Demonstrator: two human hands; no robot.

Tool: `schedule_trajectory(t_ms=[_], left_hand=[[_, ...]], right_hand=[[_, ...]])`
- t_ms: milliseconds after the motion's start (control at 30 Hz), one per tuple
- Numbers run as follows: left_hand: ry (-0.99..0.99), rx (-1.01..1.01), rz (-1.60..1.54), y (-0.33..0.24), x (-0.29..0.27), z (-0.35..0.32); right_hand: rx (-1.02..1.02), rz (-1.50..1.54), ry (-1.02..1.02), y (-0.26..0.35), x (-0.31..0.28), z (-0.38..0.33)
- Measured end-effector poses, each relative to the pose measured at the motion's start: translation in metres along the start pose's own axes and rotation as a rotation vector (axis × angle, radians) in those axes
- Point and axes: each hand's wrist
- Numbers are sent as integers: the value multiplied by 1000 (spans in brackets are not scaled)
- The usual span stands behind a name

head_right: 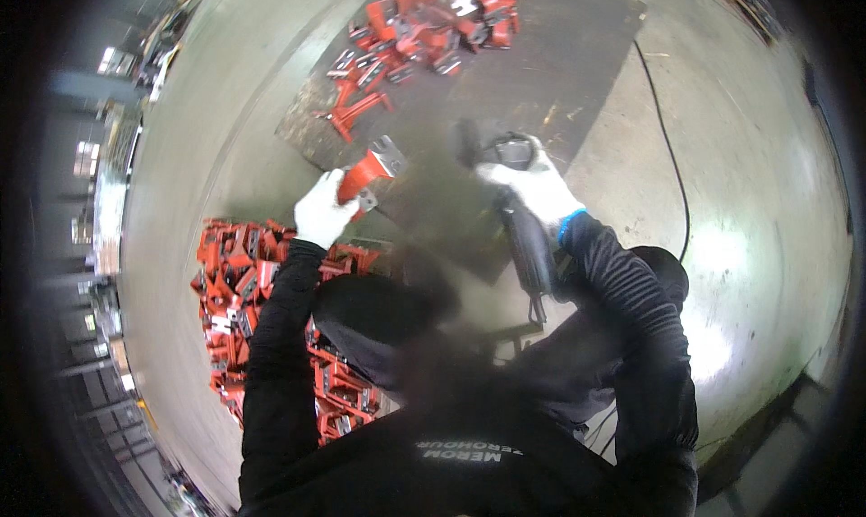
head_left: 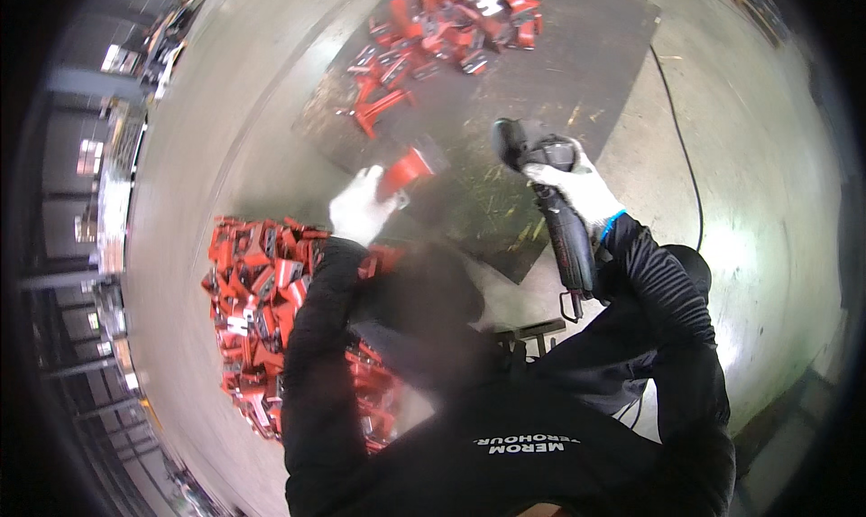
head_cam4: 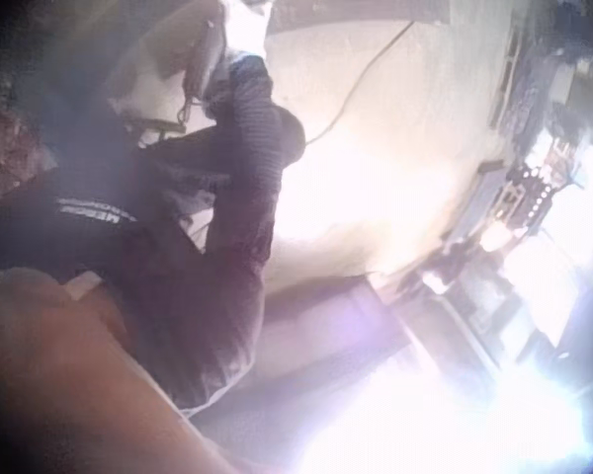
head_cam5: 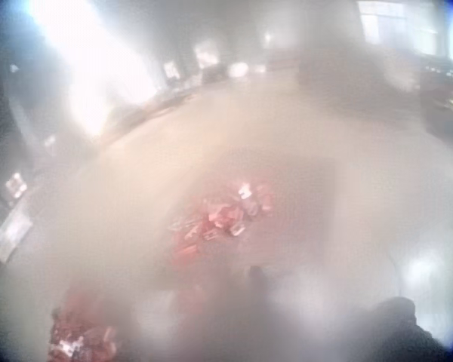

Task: The person uses an angle grinder to smooth the edges of red metal parts. They pick each part from a large pile, grind it, and place it on a metal workbench. The process is repeated for multiple parts.

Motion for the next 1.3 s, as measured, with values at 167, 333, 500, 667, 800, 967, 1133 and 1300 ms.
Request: schedule_trajectory(t_ms=[167,333,500,667,800,967,1133,1300], left_hand=[[39,104,-163,-60,45,27],[6,165,-127,-57,64,37],[-39,143,-148,-49,63,35],[-52,128,-137,-37,64,33],[-89,76,-204,-33,62,30],[-157,42,-205,-37,55,31],[-107,-14,-173,-38,59,32],[-77,-4,-122,-52,62,33]], right_hand=[[97,121,22,-2,-17,6],[-12,93,131,-32,-38,24],[4,-71,285,-32,-41,22],[-108,-274,337,-38,-41,18],[-147,-417,383,-39,-35,14],[-9,-208,303,-44,-32,14],[-17,-1,43,-21,-9,8],[-102,-93,46,-20,-1,6]])
Point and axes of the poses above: each hand's wrist, its own z-axis towards the middle knuckle, its own x-axis out of the palm, y = z × x, and after that the axes turned 4 degrees about -z, right-handed
